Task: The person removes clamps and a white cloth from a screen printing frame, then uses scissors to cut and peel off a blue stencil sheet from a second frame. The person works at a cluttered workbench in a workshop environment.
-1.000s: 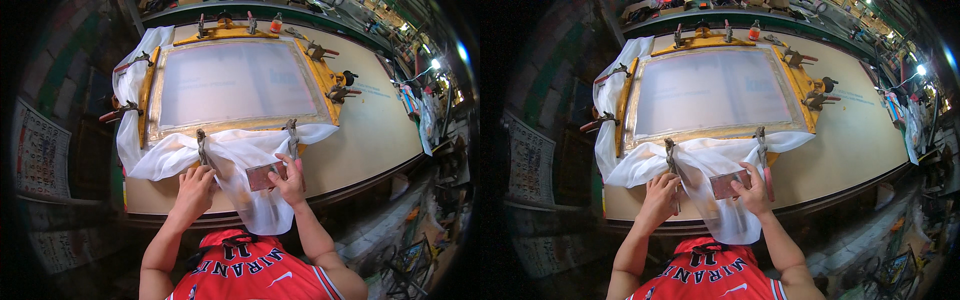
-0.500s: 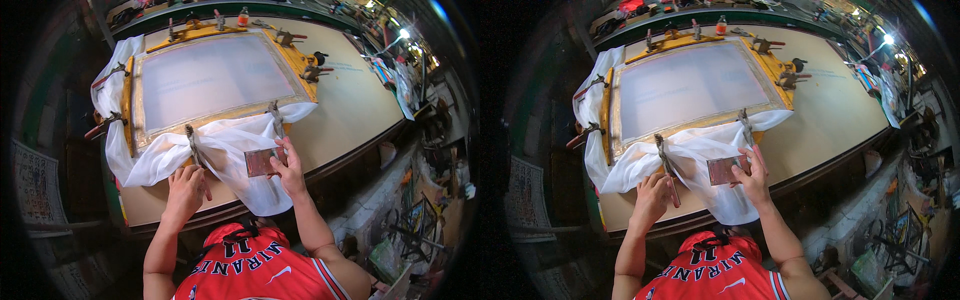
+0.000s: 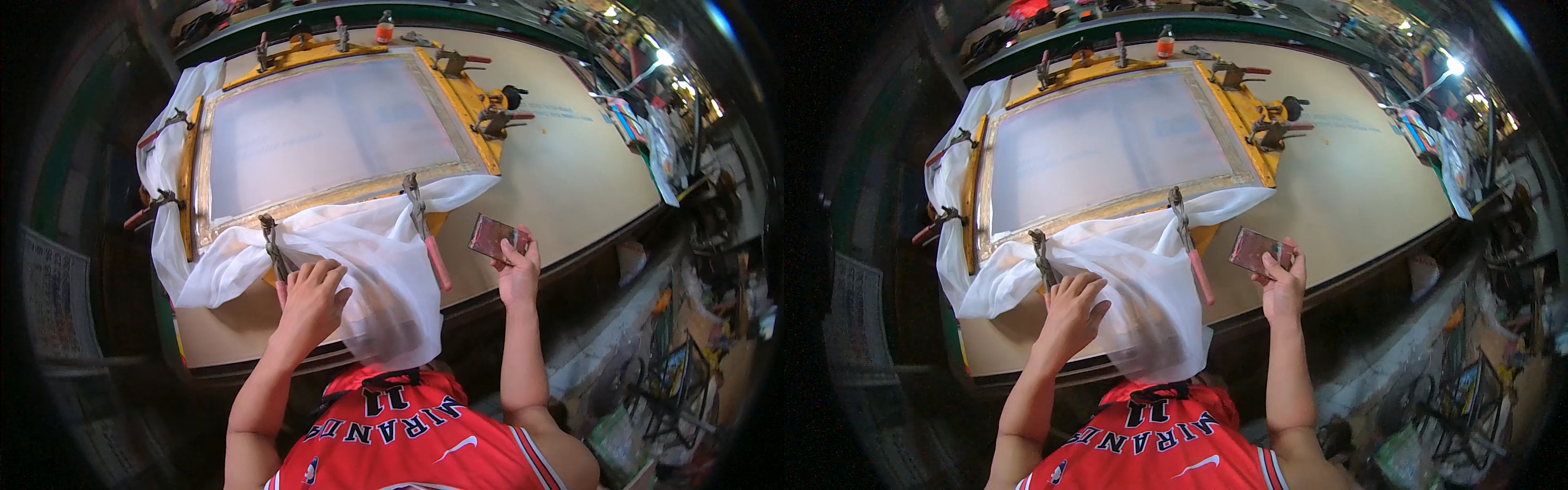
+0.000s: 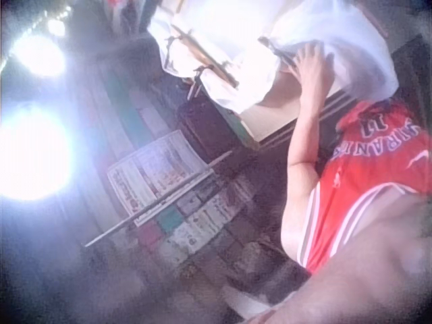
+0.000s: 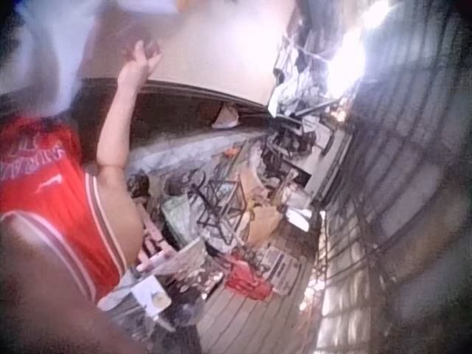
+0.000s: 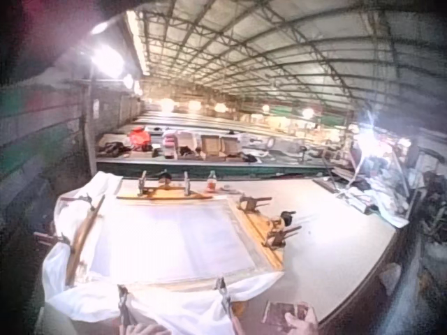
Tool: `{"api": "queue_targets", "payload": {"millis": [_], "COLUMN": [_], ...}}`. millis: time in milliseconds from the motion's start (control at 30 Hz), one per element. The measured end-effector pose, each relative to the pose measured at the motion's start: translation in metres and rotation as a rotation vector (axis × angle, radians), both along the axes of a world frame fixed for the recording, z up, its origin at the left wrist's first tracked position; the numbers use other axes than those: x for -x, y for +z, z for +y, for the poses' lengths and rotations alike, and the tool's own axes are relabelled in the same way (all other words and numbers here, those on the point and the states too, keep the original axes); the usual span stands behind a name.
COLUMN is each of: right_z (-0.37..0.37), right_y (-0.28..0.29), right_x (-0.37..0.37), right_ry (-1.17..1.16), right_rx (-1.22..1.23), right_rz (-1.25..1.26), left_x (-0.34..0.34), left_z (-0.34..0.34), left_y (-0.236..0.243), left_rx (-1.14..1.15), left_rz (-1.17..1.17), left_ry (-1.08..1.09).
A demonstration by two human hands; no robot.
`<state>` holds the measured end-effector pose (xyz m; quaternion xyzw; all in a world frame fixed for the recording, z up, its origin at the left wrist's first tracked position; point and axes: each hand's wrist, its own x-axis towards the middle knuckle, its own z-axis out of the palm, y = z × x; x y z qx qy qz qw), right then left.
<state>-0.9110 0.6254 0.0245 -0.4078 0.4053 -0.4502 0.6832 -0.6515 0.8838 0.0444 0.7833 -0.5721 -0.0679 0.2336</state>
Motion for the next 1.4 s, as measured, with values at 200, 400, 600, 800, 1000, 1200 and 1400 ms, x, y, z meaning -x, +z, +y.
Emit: {"api": "queue_targets", "payload": {"millis": [200, 400, 600, 800, 1000, 1200, 1400], "right_z": [-0.109, -0.184, -0.165, -0.099, -0.100, -0.157, -0.229], "right_y": [-0.031, 0.000, -0.002, -0.030, -0.055, -0.045, -0.036], "right_x": [-0.020, -0.138, -0.274, -0.367, -0.365, -0.322, -0.261], "right_ry": [0.440, 0.887, 1.464, 1.690, 1.726, 1.802, 1.795], "right_rx": [0.047, 0.615, 1.472, 1.858, 1.927, 1.922, 1.858], "right_rz": [-0.018, 0.143, 0.155, -0.049, -0.132, -0.028, 0.088], "left_x": [0.037, 0.060, 0.068, 0.064, 0.062, 0.058, 0.062], "left_z": [-0.070, -0.113, -0.116, -0.108, -0.115, -0.136, -0.151], "left_y": [-0.011, -0.016, -0.016, -0.012, -0.011, -0.011, -0.007], "left_rx": [-0.018, 0.027, 0.092, 0.065, 0.017, -0.012, 0.001], "left_rz": [0.049, 0.035, 0.011, 0.009, 0.037, -0.010, -0.025], "left_ry": [0.065, 0.266, 0.524, 0.630, 0.649, 0.621, 0.629]}}
